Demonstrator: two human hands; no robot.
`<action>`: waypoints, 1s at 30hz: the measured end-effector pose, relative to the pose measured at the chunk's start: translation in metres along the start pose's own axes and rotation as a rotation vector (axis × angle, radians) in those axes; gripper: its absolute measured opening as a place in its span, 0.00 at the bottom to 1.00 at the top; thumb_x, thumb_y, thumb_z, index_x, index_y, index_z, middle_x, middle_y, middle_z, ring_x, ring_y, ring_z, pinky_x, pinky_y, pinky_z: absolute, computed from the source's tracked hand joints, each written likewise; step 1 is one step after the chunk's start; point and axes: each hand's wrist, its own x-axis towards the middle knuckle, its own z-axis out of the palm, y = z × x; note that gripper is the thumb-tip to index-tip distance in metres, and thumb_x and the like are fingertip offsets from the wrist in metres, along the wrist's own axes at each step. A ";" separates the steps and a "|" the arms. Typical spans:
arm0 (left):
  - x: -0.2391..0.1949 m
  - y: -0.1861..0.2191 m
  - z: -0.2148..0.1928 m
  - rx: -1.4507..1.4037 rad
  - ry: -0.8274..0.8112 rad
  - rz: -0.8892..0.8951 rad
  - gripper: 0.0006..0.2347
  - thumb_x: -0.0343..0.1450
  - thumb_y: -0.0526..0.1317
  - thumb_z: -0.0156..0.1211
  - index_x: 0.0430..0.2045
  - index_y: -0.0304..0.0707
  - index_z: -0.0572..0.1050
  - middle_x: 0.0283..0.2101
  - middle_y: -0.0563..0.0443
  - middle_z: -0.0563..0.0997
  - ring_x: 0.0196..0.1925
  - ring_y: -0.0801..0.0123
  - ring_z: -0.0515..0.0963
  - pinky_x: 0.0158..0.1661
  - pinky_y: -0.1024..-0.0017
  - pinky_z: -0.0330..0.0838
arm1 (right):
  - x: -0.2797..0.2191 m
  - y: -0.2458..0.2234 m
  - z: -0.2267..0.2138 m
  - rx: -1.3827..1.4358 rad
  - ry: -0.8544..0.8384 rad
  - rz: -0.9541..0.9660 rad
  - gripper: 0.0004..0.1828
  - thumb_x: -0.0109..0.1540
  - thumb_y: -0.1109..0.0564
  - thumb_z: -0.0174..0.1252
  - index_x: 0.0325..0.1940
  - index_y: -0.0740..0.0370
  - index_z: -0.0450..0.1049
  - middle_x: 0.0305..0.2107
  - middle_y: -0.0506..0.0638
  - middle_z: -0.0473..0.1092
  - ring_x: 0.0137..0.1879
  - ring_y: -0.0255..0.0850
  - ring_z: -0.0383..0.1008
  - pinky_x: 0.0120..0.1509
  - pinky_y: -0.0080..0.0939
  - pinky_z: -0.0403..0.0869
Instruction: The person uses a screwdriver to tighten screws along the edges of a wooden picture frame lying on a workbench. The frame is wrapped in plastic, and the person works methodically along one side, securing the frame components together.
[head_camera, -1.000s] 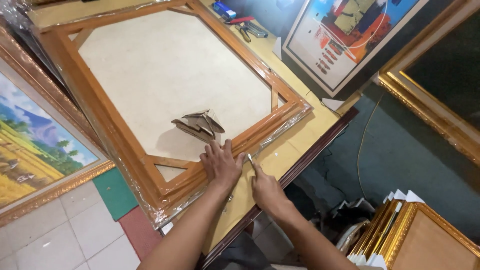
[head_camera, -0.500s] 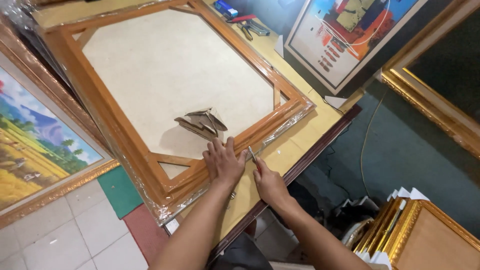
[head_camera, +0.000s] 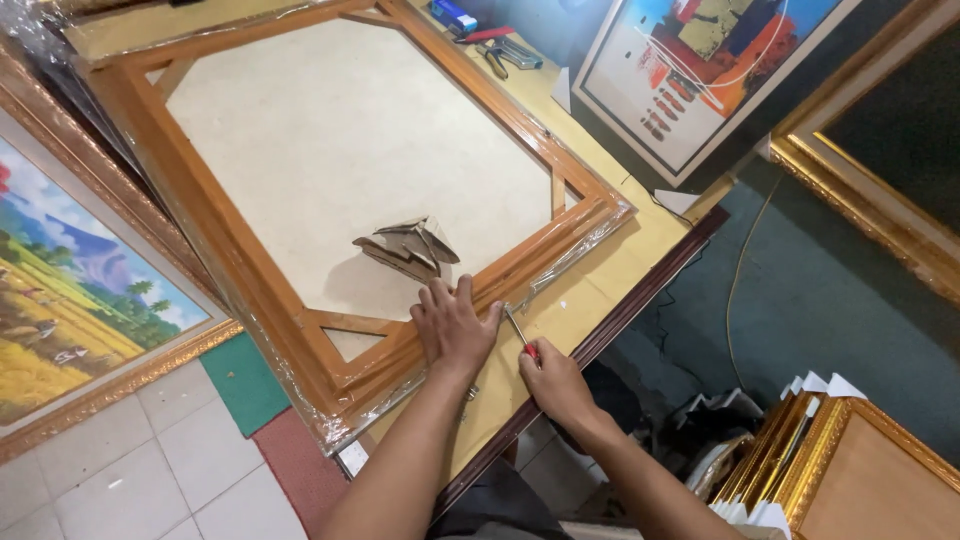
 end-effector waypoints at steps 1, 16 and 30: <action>0.001 -0.001 0.001 0.002 0.001 0.003 0.21 0.60 0.55 0.53 0.39 0.45 0.65 0.35 0.50 0.63 0.41 0.57 0.64 0.40 0.62 0.59 | 0.001 0.007 0.001 0.003 0.002 0.000 0.13 0.55 0.45 0.46 0.38 0.48 0.69 0.27 0.58 0.73 0.41 0.53 0.73 0.46 0.48 0.70; 0.002 0.003 -0.005 0.071 -0.033 -0.016 0.22 0.61 0.55 0.51 0.42 0.43 0.65 0.36 0.46 0.65 0.42 0.54 0.65 0.40 0.60 0.59 | 0.056 -0.048 -0.052 -0.289 -0.015 -0.375 0.14 0.50 0.47 0.55 0.37 0.51 0.72 0.26 0.57 0.72 0.41 0.56 0.71 0.45 0.51 0.70; 0.008 0.006 -0.004 0.039 -0.076 -0.071 0.22 0.60 0.58 0.47 0.42 0.47 0.65 0.35 0.49 0.64 0.41 0.59 0.66 0.42 0.63 0.61 | 0.114 -0.021 -0.036 -0.101 -0.231 -0.497 0.07 0.50 0.52 0.53 0.24 0.57 0.66 0.15 0.54 0.65 0.28 0.44 0.70 0.31 0.44 0.67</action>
